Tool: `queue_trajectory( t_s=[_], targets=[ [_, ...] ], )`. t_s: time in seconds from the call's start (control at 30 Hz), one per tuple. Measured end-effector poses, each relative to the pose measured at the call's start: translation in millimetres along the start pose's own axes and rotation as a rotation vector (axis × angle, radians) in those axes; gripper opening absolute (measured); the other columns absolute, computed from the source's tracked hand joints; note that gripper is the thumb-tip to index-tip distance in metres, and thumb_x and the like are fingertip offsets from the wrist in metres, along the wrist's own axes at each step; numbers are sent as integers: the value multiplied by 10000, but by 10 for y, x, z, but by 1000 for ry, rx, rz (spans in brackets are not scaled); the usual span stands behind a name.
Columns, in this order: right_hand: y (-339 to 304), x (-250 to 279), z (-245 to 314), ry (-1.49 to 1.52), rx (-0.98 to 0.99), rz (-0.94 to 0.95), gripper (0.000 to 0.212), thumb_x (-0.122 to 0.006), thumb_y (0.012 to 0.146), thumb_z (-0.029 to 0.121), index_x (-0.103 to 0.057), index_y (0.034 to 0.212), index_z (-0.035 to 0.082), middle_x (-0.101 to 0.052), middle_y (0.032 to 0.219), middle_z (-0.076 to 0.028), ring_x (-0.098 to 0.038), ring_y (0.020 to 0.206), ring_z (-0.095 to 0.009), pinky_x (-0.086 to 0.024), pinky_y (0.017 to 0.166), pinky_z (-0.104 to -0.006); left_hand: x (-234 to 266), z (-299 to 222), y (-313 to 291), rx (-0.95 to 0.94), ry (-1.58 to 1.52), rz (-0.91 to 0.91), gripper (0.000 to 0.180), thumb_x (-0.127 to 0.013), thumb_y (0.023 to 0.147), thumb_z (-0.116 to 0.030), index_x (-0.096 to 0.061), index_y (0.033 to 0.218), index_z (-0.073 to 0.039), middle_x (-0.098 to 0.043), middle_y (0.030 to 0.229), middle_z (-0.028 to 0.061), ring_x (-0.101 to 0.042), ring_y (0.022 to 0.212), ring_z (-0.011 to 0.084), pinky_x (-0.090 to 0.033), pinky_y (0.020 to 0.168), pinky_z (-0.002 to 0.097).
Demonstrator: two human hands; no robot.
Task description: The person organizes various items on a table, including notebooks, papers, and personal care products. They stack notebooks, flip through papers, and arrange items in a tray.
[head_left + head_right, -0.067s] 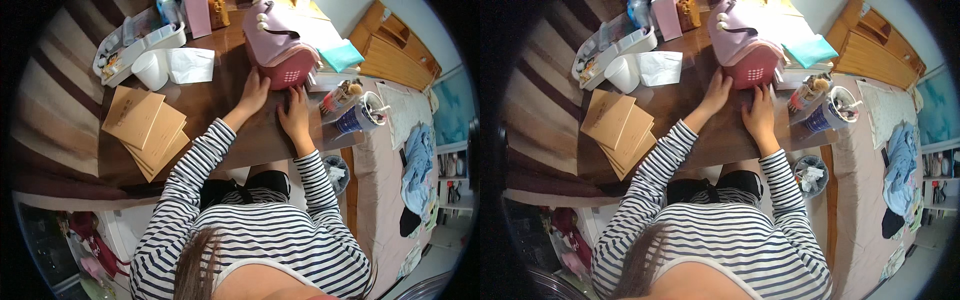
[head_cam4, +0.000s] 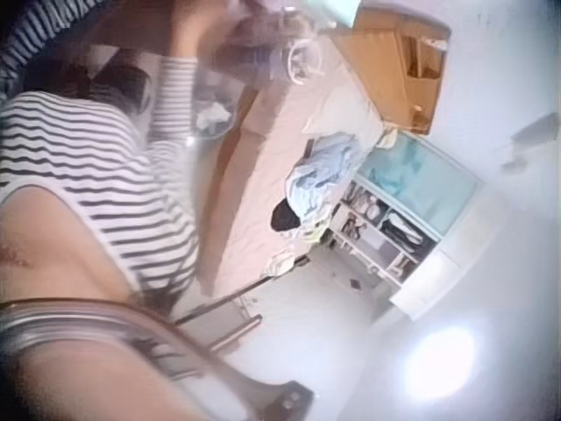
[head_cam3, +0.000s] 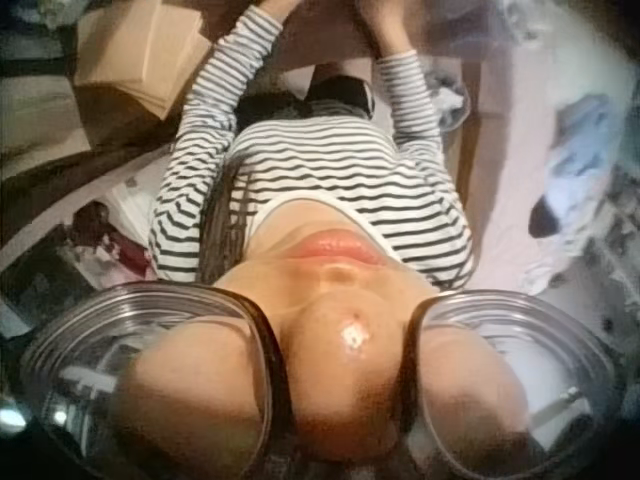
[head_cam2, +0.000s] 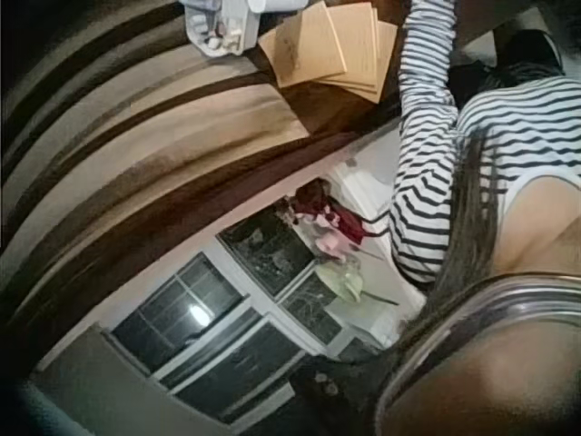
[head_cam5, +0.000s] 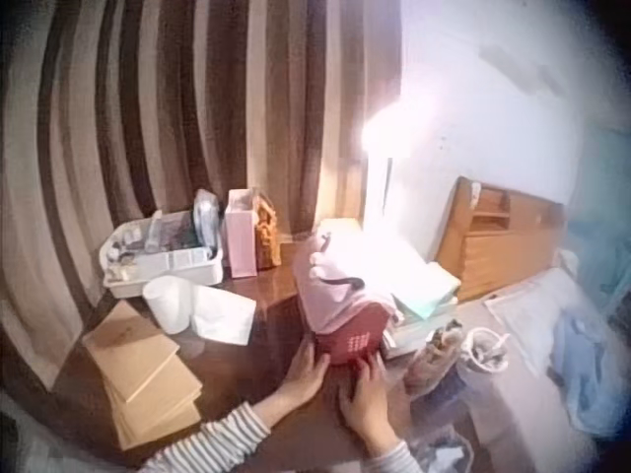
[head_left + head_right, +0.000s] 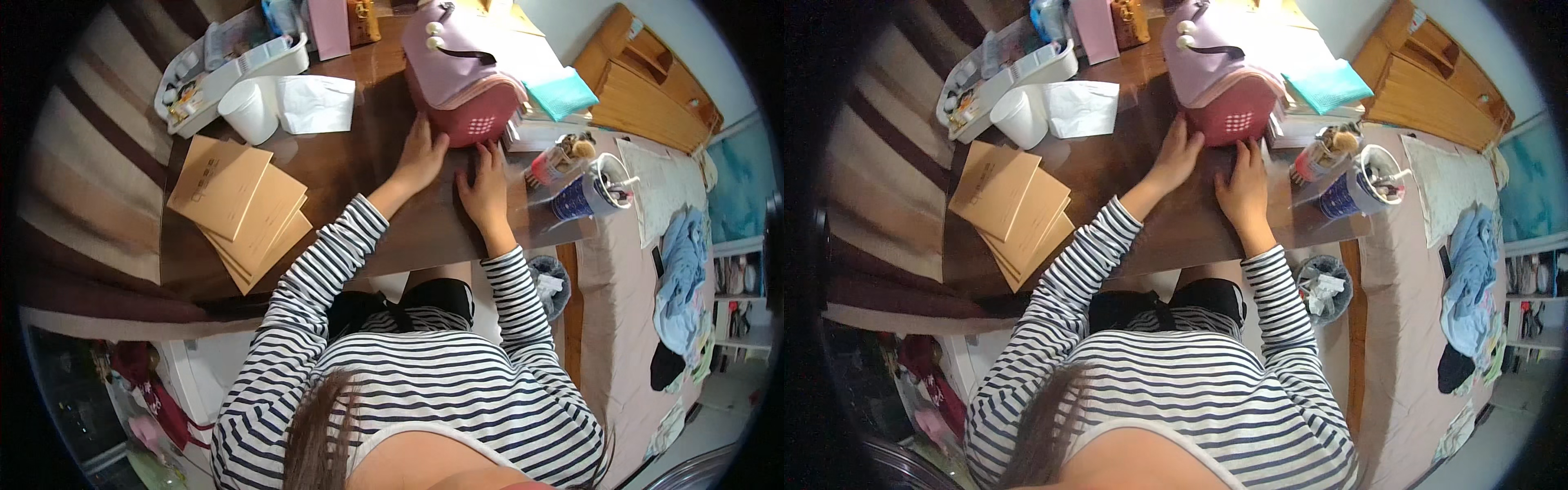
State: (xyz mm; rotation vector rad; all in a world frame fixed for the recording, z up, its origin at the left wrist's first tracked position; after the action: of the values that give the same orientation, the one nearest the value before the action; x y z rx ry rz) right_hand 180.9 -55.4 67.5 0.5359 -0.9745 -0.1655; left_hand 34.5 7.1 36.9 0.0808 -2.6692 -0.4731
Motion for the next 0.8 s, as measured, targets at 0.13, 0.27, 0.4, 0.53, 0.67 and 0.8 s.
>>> queue_trajectory(
  t_s=[0.13,0.27,0.4,0.53,0.67,0.8],
  targets=[
    [11,-53,155,-4,60,-40,529,-628,791,128,-425,1249,-42,-393,1322,-306,-414,1200,-458,-361,1006,-471,37,-237,-562,-154,407,346,711,-519,879,-321,-239,1403,69,-273,1450,272,-262,1351,407,-254,1100,457],
    [-80,8,325,129,78,-56,389,-612,819,104,-486,1164,-26,-476,1200,-250,-476,1118,-415,-392,956,-433,588,-771,-1209,-112,535,760,692,-511,896,-414,-305,1409,2,-308,1452,232,-294,1345,385,-285,1076,487],
    [-46,-147,859,418,65,104,264,-618,820,86,-560,1060,-7,-509,1154,-184,-508,1078,-360,-411,927,-400,1532,-816,-1214,34,599,513,662,-532,895,-391,-337,1387,8,-370,1408,231,-340,1311,386,-289,1079,461],
    [555,-749,1293,686,159,202,311,-656,800,109,-558,1072,-5,-507,1215,-179,-503,1107,-359,-409,939,-388,2685,-126,-861,17,848,-113,789,-659,804,-331,-269,1371,55,-414,1288,301,-405,1208,445,-357,1010,477],
    [1563,-1334,1927,447,438,-37,606,-733,752,353,-498,1198,17,-519,1262,-178,-442,1207,-373,-306,1031,-484,3556,312,-152,14,776,-509,1036,-785,679,-364,-159,1397,44,-360,1347,326,-376,1249,440,-344,1029,467],
    [1862,-1893,2169,90,339,501,722,-713,689,584,-587,1163,55,-636,1109,-168,-519,1153,-356,-190,983,-703,3719,693,219,168,576,-451,1100,-818,621,-437,-186,1399,16,-450,1284,308,-469,1180,408,-402,988,428]
  ],
)
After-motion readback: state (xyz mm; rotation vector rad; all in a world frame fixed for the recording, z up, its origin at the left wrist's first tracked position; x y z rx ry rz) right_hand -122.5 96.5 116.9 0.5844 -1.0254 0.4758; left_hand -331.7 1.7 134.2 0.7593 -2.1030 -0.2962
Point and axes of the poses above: each hand's wrist, its own y-axis towards the middle knuckle, its own x-axis out of the back of the hand, z = x × y, the point moved 7 cm from there along y, towards the middle knuckle
